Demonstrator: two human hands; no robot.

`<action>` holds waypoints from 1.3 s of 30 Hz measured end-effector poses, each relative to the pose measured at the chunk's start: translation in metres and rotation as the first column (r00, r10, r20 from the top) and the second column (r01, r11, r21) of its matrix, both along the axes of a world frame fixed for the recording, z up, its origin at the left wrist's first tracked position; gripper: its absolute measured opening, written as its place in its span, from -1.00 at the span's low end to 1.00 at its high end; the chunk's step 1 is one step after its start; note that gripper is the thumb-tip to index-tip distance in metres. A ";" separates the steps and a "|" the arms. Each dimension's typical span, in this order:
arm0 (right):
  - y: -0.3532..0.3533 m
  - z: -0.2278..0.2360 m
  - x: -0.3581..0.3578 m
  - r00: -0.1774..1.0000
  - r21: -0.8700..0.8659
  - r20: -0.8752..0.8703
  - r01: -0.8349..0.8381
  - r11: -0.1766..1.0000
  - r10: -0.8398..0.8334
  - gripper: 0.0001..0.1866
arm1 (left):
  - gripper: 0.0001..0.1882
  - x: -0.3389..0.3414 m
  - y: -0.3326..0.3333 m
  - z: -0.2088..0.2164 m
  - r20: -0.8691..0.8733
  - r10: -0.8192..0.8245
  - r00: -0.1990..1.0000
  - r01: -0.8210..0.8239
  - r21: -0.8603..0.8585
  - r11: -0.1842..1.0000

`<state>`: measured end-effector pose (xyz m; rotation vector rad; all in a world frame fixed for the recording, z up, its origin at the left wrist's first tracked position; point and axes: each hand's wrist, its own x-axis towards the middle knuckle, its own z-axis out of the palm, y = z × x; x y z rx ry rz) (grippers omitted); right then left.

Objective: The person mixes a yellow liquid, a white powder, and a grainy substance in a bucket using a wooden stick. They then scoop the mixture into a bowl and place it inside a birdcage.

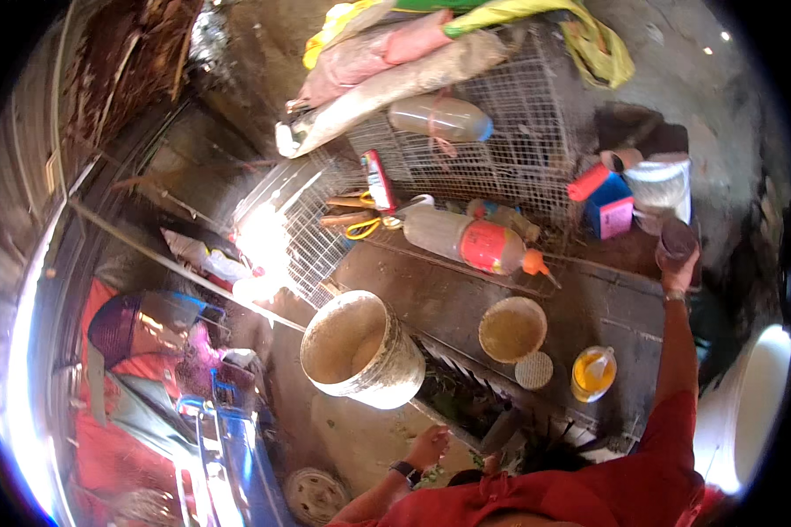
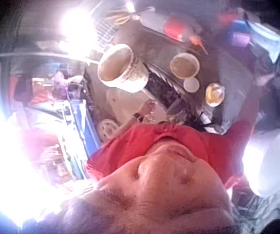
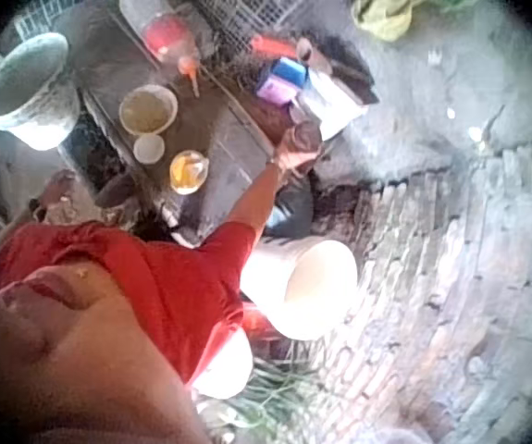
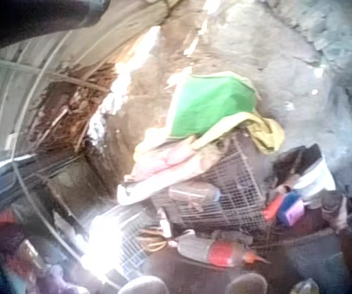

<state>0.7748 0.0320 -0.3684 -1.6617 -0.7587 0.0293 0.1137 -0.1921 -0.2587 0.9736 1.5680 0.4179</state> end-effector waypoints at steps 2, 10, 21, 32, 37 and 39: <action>-0.004 0.004 0.004 0.982 -0.093 0.143 0.139 0.986 -0.124 -0.05 | -0.69 0.002 0.004 0.009 -0.021 -0.053 0.998 0.054 0.013 0.998; -0.092 0.085 -0.039 0.983 0.261 0.100 -0.176 0.949 0.155 -0.04 | -0.66 0.083 0.044 0.070 -0.243 -0.401 0.883 0.469 0.418 0.778; -0.265 0.128 -0.160 0.712 0.174 -0.249 -0.634 0.754 0.656 -0.11 | -0.13 0.341 0.077 0.138 -0.710 -0.668 0.222 0.735 0.572 -0.364; -0.291 0.061 -0.157 0.881 -0.221 0.017 -0.458 0.861 0.473 0.07 | -0.18 0.404 0.072 0.108 -0.779 -0.627 -0.007 0.886 0.286 -0.364; -0.291 0.108 -0.167 0.911 -0.404 -0.167 -0.411 0.817 0.376 0.14 | -0.21 0.413 0.071 0.133 -0.602 -0.721 0.342 0.839 0.542 -0.054; -0.290 0.125 -0.171 0.905 -0.411 -0.222 -0.425 0.806 0.364 0.15 | -0.28 0.404 0.081 0.150 -0.408 -0.767 0.496 0.729 0.676 0.112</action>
